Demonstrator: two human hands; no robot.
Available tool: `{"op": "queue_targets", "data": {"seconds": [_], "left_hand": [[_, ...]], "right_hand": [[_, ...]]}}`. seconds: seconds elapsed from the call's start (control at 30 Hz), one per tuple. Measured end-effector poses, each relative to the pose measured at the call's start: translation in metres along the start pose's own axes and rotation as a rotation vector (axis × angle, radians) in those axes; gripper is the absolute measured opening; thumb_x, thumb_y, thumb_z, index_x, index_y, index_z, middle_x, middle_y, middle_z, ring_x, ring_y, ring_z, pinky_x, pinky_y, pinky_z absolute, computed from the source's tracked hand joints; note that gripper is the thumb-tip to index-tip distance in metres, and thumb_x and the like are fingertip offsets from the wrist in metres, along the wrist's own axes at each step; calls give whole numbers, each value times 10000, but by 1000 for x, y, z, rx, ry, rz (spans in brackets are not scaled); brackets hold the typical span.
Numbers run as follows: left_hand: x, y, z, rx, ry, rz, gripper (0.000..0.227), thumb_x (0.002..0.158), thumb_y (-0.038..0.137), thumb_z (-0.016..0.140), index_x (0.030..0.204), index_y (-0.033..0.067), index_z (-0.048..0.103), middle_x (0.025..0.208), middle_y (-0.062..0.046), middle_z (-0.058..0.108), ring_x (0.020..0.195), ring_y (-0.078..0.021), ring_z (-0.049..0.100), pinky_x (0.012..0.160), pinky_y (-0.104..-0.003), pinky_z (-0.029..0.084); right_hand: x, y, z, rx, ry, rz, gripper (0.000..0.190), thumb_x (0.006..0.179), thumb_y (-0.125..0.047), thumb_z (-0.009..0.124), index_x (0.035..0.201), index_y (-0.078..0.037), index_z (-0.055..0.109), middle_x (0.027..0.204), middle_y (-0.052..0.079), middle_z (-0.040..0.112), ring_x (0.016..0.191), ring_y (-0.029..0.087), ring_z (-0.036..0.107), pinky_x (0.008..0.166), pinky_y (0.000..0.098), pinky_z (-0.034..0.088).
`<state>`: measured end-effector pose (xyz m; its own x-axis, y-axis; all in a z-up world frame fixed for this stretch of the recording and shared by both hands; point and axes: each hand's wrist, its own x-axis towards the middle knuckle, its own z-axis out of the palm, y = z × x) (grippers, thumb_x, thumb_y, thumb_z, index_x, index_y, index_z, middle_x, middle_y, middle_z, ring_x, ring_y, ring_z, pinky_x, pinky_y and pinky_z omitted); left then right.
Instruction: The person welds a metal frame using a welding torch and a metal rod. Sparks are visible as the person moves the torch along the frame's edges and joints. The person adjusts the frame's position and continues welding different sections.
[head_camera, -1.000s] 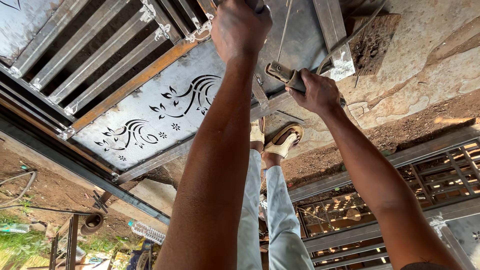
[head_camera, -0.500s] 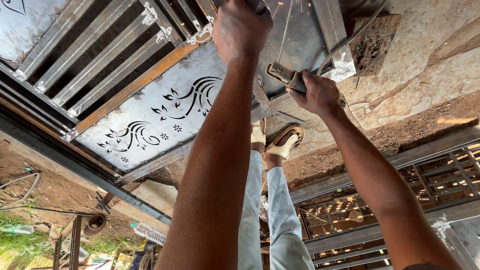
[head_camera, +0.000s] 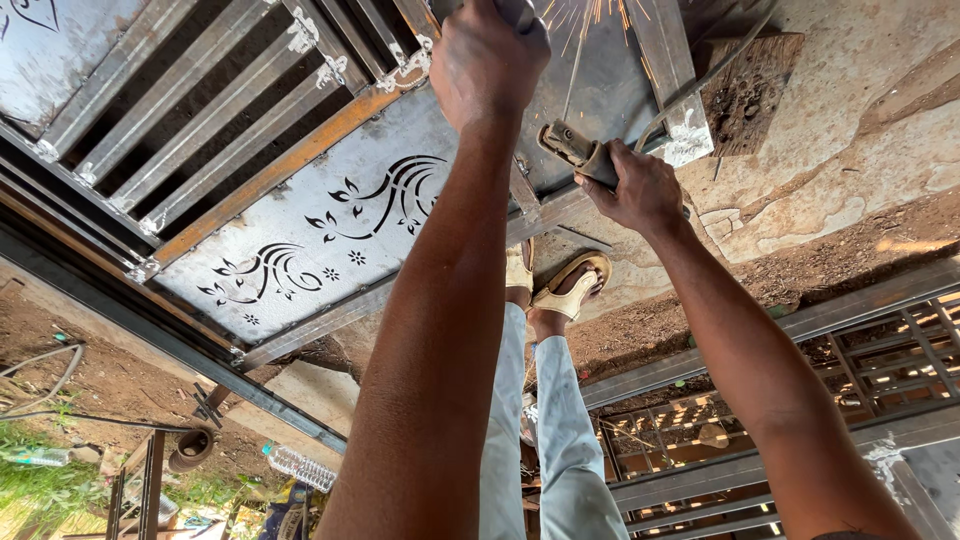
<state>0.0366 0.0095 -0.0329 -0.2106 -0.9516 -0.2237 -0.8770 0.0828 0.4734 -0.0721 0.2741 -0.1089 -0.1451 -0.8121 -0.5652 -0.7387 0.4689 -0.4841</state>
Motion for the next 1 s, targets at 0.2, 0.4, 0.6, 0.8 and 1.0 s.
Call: {"op": "queue_targets", "data": {"seconds": [0.2,0.4,0.6,0.8,1.0], "left_hand": [[0,4,-10,-45,-3,-15,258,687,266,788,893,128,718,791,-141,774,721,-329,776,636,-454,623],[0,10,-16,2,-75,-87,264,681,270,784,874,114,695,858,-158,775,792,-367,766,701,-475,620],[-2,18,-22,75,-98,-150,230,758,295,745,898,119,701,887,-175,768,825,-377,757,749,-489,614],[-3,12,-29,-83,-140,-202,230,790,323,720,934,145,710,857,-156,762,789,-375,749,699,-509,595],[-37,-31,-25,-124,-13,-68,243,708,256,758,901,115,719,797,-174,758,748,-395,739,663,-509,594]], "right_hand": [[-1,0,-1,26,38,20,645,948,-556,685,1235,8,562,879,211,733,717,358,749,738,506,622],[-2,-2,-1,-1,100,7,641,943,-568,705,1206,3,581,851,221,728,701,382,738,685,513,616],[-2,4,1,25,133,-66,541,953,-558,696,1175,-75,596,867,152,734,647,337,719,590,476,605],[-39,5,5,-114,-7,-61,650,854,-526,737,1313,-100,565,815,136,737,591,277,726,573,420,622],[-73,18,12,-49,-31,-28,552,874,-507,722,1234,-127,548,902,116,753,762,290,755,711,459,618]]}}
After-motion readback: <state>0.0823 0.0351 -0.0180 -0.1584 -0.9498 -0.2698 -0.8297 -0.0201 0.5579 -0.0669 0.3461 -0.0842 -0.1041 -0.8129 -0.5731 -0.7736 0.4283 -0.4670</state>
